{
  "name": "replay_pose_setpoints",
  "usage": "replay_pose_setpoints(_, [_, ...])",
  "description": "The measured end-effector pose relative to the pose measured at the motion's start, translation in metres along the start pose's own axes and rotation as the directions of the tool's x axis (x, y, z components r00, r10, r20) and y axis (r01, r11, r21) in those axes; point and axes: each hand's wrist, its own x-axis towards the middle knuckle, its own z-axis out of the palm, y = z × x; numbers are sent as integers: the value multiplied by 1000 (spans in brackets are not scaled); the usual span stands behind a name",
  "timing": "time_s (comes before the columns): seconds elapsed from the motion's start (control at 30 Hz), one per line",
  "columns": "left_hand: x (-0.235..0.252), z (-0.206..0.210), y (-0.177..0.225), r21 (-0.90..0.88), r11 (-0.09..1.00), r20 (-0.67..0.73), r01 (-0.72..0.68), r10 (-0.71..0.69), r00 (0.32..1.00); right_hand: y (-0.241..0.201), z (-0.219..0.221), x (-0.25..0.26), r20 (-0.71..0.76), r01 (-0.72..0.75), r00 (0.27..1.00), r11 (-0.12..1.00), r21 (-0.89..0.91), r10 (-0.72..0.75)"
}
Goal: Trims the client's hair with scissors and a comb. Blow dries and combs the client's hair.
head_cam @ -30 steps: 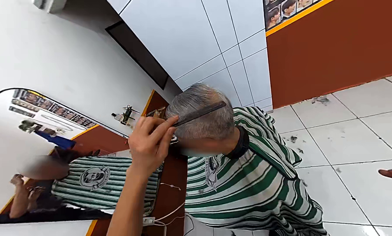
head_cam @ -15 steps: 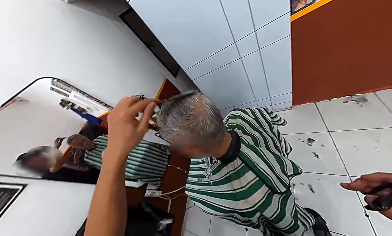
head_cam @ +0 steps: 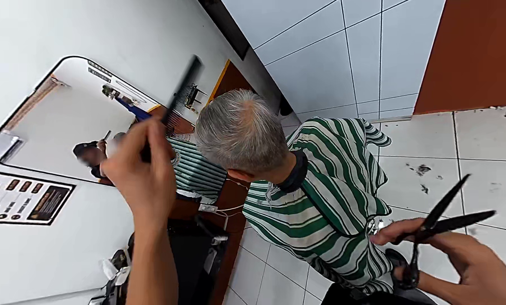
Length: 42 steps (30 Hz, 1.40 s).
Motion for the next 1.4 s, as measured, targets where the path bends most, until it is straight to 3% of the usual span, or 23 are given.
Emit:
replay_pose_setpoints(0.07, [-20, 7, 27, -114, 991, 17, -65, 68, 998, -13, 14, 5, 24, -79, 997, 995, 56, 77])
replay_pose_setpoints(0.13, [-33, 21, 39, -120, 987, 30, -104, 109, 994, -34, 24, 13, 29, -189, 982, 978, 82, 188])
replay_pose_setpoints(0.3, [-51, 23, 47, -252, 965, 267, -76, 145, 953, 8, 13, -15, 103, -11, 995, 987, 160, -5])
replay_pose_setpoints(0.37, [-43, 18, 49, -278, 957, 281, -82, 162, 946, 10, 7, -19, 82, -28, 996, 987, 156, 15])
replay_pose_setpoints(0.5, [-16, 24, 40, -194, 981, 142, -26, 55, 988, 16, 0, -17, 68, -47, 997, 989, 143, 38])
replay_pose_setpoints(0.57, [-20, 24, 39, -214, 976, 226, 27, 23, 974, 14, -7, -15, 102, -66, 993, 988, 143, 52])
replay_pose_setpoints(0.67, [-26, 12, 41, -323, 944, 422, 62, 85, 903, 10, -16, -10, 148, -111, 985, 983, 149, 89])
replay_pose_setpoints(0.83, [6, 7, 15, -343, 932, 303, 114, -5, 953, 5, -10, 5, 209, -111, 975, 984, 140, 80])
replay_pose_setpoints(0.93, [-7, -10, 1, -400, 906, 472, 141, 71, 879, -2, 8, 15, 287, -96, 957, 982, 164, 46])
replay_pose_setpoints(1.0, [-40, -29, -12, -525, 823, 582, 218, 161, 797, -1, 27, 18, 350, -50, 937, 984, 173, -14])
replay_pose_setpoints(1.03, [-66, -38, -21, -607, 745, 568, 276, 164, 806, -1, 40, 19, 386, -21, 921, 985, 174, -49])
replay_pose_setpoints(1.1, [-139, -45, -42, -760, 537, 454, 366, 36, 890, -5, 73, 20, 468, 7, 878, 981, 192, -98])
replay_pose_setpoints(1.13, [-187, -42, -51, -816, 410, 388, 407, -133, 912, -9, 93, 19, 525, -5, 844, 977, 212, -109])
replay_pose_setpoints(1.17, [-241, -32, -57, -856, 263, 340, 445, -361, 868, -13, 116, 17, 581, -33, 805, 970, 240, -116])
replay_pose_setpoints(1.2, [-299, -18, -59, -882, 87, 321, 462, -607, 727, -16, 140, 14, 636, -66, 762, 962, 264, -122])
replay_pose_setpoints(1.23, [-357, 0, -56, -892, -98, 333, 442, -804, 493, -17, 166, 10, 687, -94, 715, 957, 275, -127])
replay_pose_setpoints(1.27, [-417, 19, -51, -877, -244, 366, 415, -897, 247, -17, 194, 6, 732, -110, 669, 958, 265, -126])
replay_pose_setpoints(1.33, [-539, 49, -26, -739, -488, 453, 464, -870, -194, -14, 251, -4, 812, -106, 577, 978, 182, -88])
replay_pose_setpoints(1.37, [-598, 56, -3, -632, -591, 458, 501, -806, -374, -10, 281, -10, 846, -98, 530, 987, 127, -56])
replay_pose_setpoints(1.4, [-652, 57, 24, -528, -665, 428, 529, -746, -510, -4, 313, -16, 873, -86, 487, 993, 81, -28])
